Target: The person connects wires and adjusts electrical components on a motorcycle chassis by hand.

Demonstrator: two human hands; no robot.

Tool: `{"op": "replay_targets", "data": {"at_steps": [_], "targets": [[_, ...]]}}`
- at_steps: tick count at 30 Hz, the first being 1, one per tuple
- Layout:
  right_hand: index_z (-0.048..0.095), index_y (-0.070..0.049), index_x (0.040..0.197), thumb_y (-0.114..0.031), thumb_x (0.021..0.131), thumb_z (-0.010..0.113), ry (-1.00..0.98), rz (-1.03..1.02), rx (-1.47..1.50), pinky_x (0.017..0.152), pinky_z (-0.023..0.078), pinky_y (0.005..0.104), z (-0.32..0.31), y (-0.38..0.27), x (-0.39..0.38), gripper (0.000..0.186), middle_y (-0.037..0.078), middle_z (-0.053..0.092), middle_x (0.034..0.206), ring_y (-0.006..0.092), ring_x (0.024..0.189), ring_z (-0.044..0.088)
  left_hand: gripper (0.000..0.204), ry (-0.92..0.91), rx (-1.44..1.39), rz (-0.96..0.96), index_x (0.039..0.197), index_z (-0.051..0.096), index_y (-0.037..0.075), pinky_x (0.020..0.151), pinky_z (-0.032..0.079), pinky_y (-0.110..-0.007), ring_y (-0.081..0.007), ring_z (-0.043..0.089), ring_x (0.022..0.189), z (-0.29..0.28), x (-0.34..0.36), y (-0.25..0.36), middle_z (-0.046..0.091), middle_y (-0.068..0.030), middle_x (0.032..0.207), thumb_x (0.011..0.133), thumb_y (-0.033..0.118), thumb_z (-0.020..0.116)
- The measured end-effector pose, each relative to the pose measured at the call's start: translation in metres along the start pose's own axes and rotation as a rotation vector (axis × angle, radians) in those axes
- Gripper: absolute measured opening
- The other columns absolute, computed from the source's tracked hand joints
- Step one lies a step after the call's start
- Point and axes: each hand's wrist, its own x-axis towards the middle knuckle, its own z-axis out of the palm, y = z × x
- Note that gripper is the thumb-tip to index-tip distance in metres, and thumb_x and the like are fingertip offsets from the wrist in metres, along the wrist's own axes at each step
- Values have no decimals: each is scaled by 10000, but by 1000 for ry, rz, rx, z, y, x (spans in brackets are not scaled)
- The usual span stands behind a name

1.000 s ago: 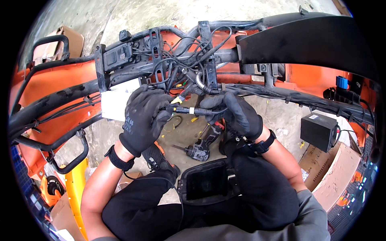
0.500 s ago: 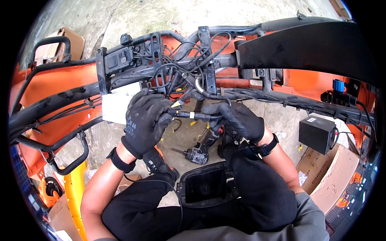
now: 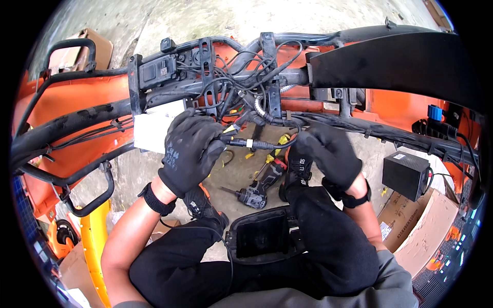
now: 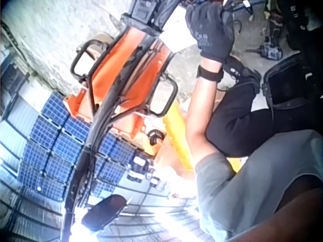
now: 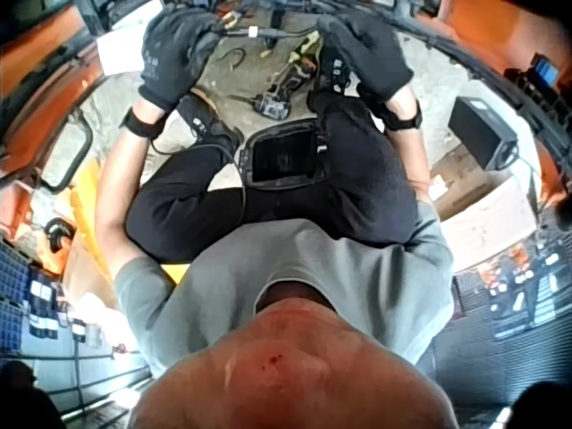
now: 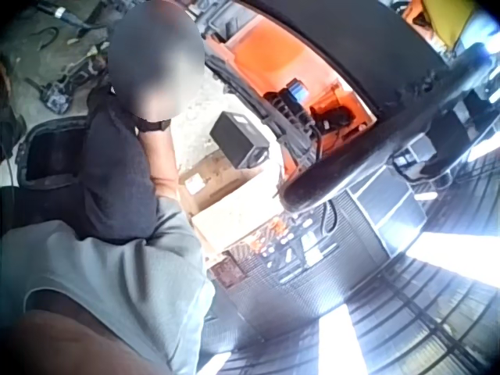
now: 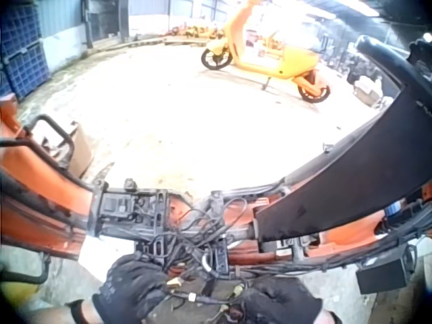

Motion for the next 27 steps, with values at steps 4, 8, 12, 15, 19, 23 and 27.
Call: {"op": "replay_targets", "data": {"at_steps": [4,8,12,15,19,23,27], "targets": [[669,-25,1126,-58,946,640,317,-297,-188,793,529,398,-8,-37,8,186,170,676,1055,308,871,683,248,-7,-5,11,1070,710,94,1107,403,-516,-330,666,1076,1,3,1,730,-106,1054,845,198,696],[572,-122,1358,-40,896,641,343,-583,-548,888,546,454,8,-49,74,474,190,597,1361,394,1044,682,247,-3,-2,4,1068,711,97,1102,405,-507,-324,669,1072,-2,1,0,730,-109,1053,839,191,703],[514,-190,1462,-98,899,669,151,-278,-752,965,529,434,11,-40,82,591,157,569,1402,394,1111,658,253,12,-18,30,1068,711,98,1099,409,-504,-322,670,1072,0,2,0,731,-107,1052,833,192,710],[555,-117,1386,-125,897,691,222,-292,-688,821,556,444,15,-37,56,507,152,626,1216,363,998,678,254,5,-9,25,1073,711,99,1101,407,-506,-321,670,1072,0,-2,-1,730,-107,1053,840,201,711],[667,-59,1116,-204,947,659,272,-325,-562,775,535,469,26,-29,43,223,171,670,960,377,898,669,259,1,1,22,1083,711,99,1101,407,-507,-322,671,1072,2,-3,-4,730,-107,1050,857,227,710],[687,-45,984,-203,959,649,140,-281,-626,768,512,488,17,-21,43,165,181,676,902,385,861,658,268,16,0,44,1087,712,100,1097,411,-507,-326,672,1072,3,-1,-4,730,-111,1044,868,256,710],[674,-34,988,-204,964,645,105,-255,-507,767,500,501,13,-20,46,174,194,679,905,399,859,650,259,1,1,40,1081,712,100,1094,412,-510,-330,671,1073,0,-1,-3,729,-117,1041,873,255,703]]}}
